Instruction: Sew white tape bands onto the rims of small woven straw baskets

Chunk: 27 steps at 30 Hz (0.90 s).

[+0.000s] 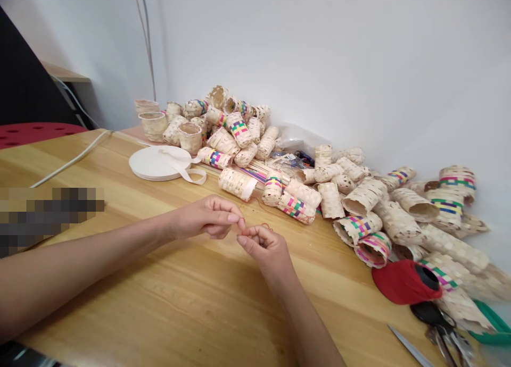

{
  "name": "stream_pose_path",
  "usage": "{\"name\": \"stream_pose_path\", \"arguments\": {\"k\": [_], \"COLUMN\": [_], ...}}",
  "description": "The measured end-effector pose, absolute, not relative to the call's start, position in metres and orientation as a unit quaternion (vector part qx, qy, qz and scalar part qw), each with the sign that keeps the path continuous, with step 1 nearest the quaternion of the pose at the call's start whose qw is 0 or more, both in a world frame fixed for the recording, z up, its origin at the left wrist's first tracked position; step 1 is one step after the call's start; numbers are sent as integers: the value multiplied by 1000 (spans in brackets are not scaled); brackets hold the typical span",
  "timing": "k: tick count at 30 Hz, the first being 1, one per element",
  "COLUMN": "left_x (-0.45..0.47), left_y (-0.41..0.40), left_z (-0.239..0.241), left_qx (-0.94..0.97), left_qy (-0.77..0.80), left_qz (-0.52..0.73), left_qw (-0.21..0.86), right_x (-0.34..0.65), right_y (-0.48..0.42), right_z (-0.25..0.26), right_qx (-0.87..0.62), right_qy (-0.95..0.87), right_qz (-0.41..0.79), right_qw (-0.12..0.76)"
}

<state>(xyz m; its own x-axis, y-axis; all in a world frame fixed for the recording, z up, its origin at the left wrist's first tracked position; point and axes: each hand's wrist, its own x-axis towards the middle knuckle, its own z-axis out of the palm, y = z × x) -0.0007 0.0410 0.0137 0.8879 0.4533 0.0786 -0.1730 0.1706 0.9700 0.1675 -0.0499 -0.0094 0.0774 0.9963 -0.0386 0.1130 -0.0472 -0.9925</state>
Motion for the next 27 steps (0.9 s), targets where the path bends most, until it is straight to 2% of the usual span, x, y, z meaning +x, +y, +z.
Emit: {"name": "stream_pose_path", "arguments": {"k": [6,11,16,20,23,25,27], "left_x": [-1,-1,0,-1,2,6,11], "left_y": [45,50,55,62,58,50,40], "left_z": [11,9,5,4,5,4,1], "left_qx": [576,567,598,757,805,803,781], "left_qy": [108,109,136,267,267,219,177], "left_qz": [265,299,309,296,356,374,330], "left_qw": [766,760,727,517,392,409,500], "right_x": [173,179,183,187,188,187,187], "right_y": [-49,-49,-50,-53,-55,-56,-56], "right_z": [-7,-4,-1,5,7,7,7], "right_qx": [-555,-564,-570,-605,-603,-594,-589], "right_qy": [-509,-474,-489,-586,-682,-716,-732], "right_qz": [465,463,436,307,191,138,94], "right_qw": [466,493,496,443,368,340,330]}}
